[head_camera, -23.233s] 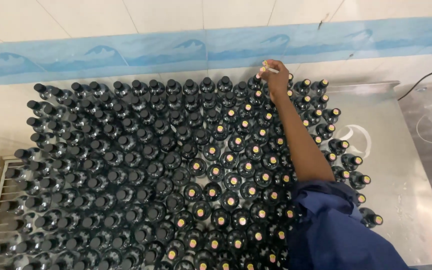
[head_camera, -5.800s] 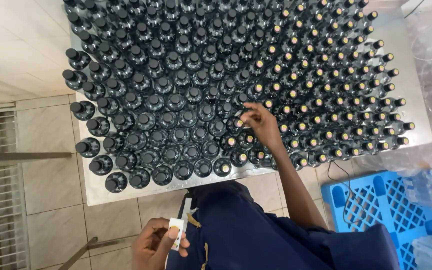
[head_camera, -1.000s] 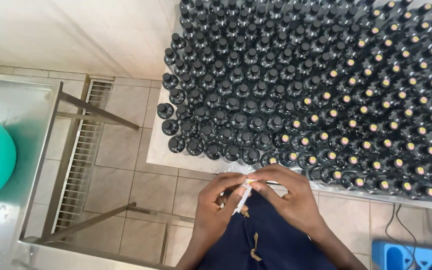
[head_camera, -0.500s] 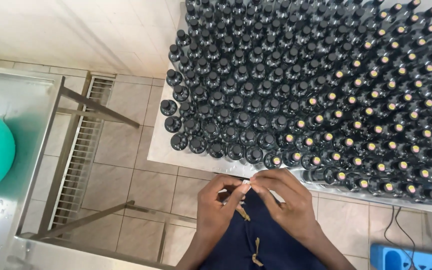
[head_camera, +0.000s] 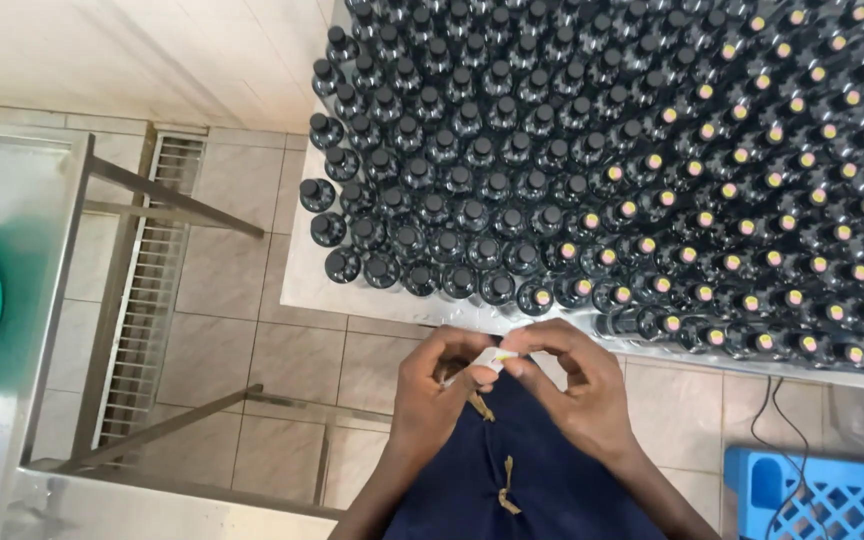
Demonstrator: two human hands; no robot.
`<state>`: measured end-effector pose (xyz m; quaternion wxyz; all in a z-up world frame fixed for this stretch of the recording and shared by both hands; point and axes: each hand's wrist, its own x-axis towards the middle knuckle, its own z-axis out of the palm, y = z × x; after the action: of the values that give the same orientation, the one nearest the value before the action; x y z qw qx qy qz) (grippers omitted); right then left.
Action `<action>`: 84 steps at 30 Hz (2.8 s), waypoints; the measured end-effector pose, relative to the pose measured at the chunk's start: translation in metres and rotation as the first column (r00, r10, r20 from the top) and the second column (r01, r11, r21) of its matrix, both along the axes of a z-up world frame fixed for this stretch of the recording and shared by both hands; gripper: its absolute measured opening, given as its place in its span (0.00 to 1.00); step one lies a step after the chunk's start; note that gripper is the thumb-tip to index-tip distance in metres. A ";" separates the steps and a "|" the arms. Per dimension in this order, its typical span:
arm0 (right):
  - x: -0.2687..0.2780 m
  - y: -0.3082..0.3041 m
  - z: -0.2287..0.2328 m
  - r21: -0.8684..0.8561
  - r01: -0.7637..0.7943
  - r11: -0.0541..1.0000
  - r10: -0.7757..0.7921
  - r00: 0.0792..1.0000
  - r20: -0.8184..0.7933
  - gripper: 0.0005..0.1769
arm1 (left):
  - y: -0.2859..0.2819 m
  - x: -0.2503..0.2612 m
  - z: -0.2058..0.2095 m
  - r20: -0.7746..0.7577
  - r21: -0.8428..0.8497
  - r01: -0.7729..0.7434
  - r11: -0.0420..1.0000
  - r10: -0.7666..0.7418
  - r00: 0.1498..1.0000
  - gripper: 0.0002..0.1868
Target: Manually applying small circular labels to the caps of a large quantity of black bottles arranged on a metal table.
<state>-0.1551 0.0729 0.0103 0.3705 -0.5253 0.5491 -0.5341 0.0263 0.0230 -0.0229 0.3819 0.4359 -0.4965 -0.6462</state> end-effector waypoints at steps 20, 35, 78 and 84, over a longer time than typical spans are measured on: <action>-0.002 -0.004 -0.007 -0.215 0.082 0.973 -0.143 0.947 -0.289 0.19 | -0.006 -0.009 0.006 0.231 0.073 -0.032 0.997 0.014 0.973 0.15; -0.015 0.000 -0.026 -0.081 0.050 0.995 -0.046 0.998 0.050 0.35 | -0.012 -0.016 0.027 0.109 0.144 0.116 0.983 -0.132 0.985 0.30; -0.023 -0.001 -0.029 -0.156 0.111 0.981 -0.127 0.987 -0.098 0.29 | -0.018 -0.029 0.017 0.154 0.228 0.206 0.951 -0.245 0.957 0.12; -0.035 0.001 -0.011 -0.079 0.078 0.994 -0.059 0.973 0.221 0.18 | -0.021 -0.034 0.018 0.319 0.232 0.242 0.942 -0.309 0.896 0.18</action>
<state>-0.1898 0.0738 -0.0010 0.3869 -0.4597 0.4991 -0.6244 -0.0074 0.0024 -0.0050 0.1488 0.5028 -0.5509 -0.6493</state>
